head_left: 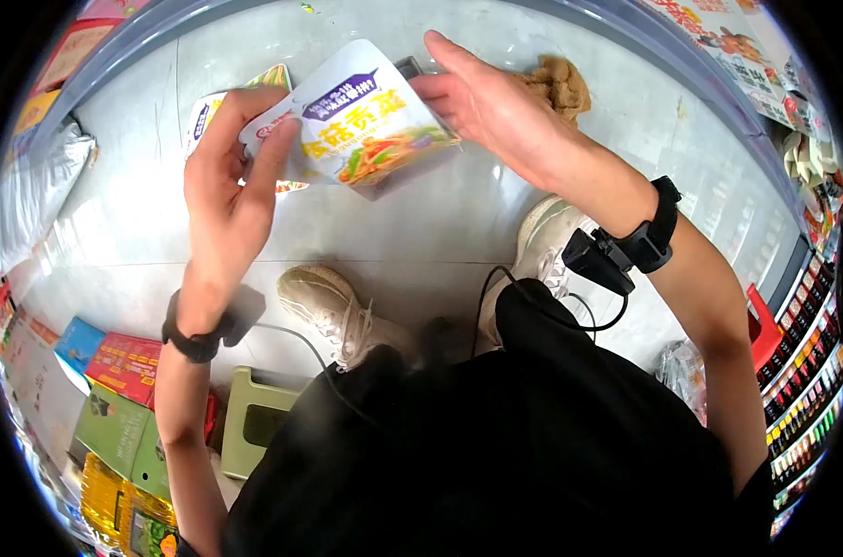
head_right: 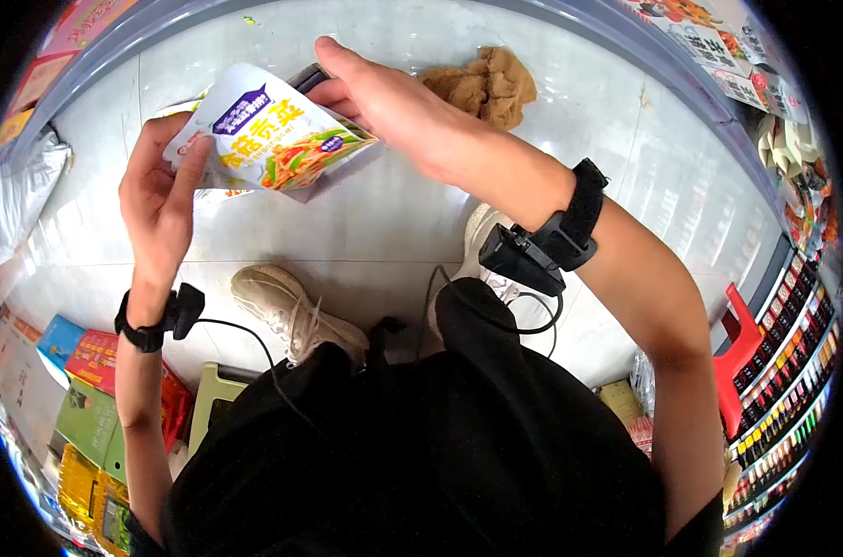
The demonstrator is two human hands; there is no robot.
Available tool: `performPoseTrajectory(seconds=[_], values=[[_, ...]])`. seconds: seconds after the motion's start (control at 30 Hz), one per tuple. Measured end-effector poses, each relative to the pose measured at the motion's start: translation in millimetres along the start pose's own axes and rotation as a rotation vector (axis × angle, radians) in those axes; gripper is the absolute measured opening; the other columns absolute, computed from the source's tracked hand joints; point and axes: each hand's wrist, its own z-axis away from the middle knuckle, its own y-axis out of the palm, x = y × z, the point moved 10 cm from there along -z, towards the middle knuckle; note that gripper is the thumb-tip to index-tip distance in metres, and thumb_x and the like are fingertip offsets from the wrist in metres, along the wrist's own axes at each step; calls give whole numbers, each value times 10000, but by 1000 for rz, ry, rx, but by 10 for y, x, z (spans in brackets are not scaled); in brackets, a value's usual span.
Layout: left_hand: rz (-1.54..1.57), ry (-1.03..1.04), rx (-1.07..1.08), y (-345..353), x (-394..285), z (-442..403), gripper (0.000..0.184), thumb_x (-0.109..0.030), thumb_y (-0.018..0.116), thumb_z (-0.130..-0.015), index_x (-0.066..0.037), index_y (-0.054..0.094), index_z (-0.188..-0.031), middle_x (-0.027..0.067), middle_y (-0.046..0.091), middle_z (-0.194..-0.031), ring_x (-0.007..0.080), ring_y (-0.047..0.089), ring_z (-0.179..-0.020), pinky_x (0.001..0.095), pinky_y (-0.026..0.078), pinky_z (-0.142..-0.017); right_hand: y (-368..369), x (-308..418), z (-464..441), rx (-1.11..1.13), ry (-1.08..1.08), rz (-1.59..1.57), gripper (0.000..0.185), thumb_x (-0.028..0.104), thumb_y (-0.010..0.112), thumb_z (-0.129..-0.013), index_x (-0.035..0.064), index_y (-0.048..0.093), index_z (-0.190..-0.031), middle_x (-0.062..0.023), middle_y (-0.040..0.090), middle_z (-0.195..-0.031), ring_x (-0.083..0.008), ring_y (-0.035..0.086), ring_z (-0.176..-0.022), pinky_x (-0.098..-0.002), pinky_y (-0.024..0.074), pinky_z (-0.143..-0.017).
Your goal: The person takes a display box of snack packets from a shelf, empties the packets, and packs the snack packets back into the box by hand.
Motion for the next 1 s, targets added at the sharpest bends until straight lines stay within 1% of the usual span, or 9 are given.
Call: performPoseTrajectory(seconds=[0.13,0.2,0.23,0.3,0.4,0.43,0.67,0.77,1.0], values=[[-36,-26,-75,18,39,27,147,-51,635,-967,-17,634,-1110,11,629,-875,34,450,-628,209,370,-531,-69,72,106,-89,-56,149,669,577,387,-1025,-3,695,-1153,-120,709,-1128,-185,640,-1033,-353,456,-945],[-98,-37,-114,39,8,37,152,-52,635,-967,-19,631,-1115,30,644,-887,50,496,-644,218,412,-554,1,295,172,-63,-339,315,539,477,516,-1008,-21,695,-1107,-106,734,-1015,-171,671,-924,-311,507,-795],[-122,22,-126,64,-54,45,160,-47,637,-964,-23,627,-1122,50,660,-911,78,552,-692,235,456,-602,-10,337,150,-60,-358,411,395,334,605,-973,-29,677,-1113,-111,738,-942,-182,692,-841,-298,520,-694],[-166,54,-83,159,-156,45,188,-23,645,-948,-32,621,-1134,107,691,-977,181,674,-825,287,537,-733,-67,427,244,-149,-490,437,357,287,611,-958,-29,675,-1111,-127,736,-952,-195,695,-848,-312,529,-708],[-320,327,-33,365,-396,44,233,11,639,-922,-35,608,-1149,151,682,-989,328,682,-827,350,554,-726,-173,524,351,-270,-643,419,295,192,621,-924,-27,673,-1114,-145,731,-961,-218,702,-863,-334,544,-739],[-288,284,8,430,-367,27,336,48,642,-879,-49,601,-1198,151,667,-1030,352,654,-865,390,544,-758,-230,530,368,-313,-662,376,276,144,626,-905,-25,674,-1118,-147,729,-959,-227,704,-871,-342,550,-756],[-514,381,39,449,-401,15,525,33,718,-767,-91,605,-1265,96,643,-1138,309,598,-988,409,507,-860,-422,463,446,-455,-617,361,204,106,627,-895,6,676,-1066,-127,715,-936,-210,690,-859,-335,549,-779],[-522,426,-3,417,-427,48,520,5,744,-753,-98,621,-1247,71,642,-1162,296,591,-1032,412,489,-896,-302,226,385,-276,-517,373,194,111,631,-894,5,663,-1053,-123,710,-945,-187,678,-844,-336,547,-763],[-530,424,-18,215,-336,176,422,-23,759,-760,-74,656,-1166,81,645,-1180,294,592,-1055,392,468,-923,121,58,418,-144,-530,643,256,103,631,-869,14,654,-1108,-219,691,-1050,-358,683,-947,-430,540,-763]])
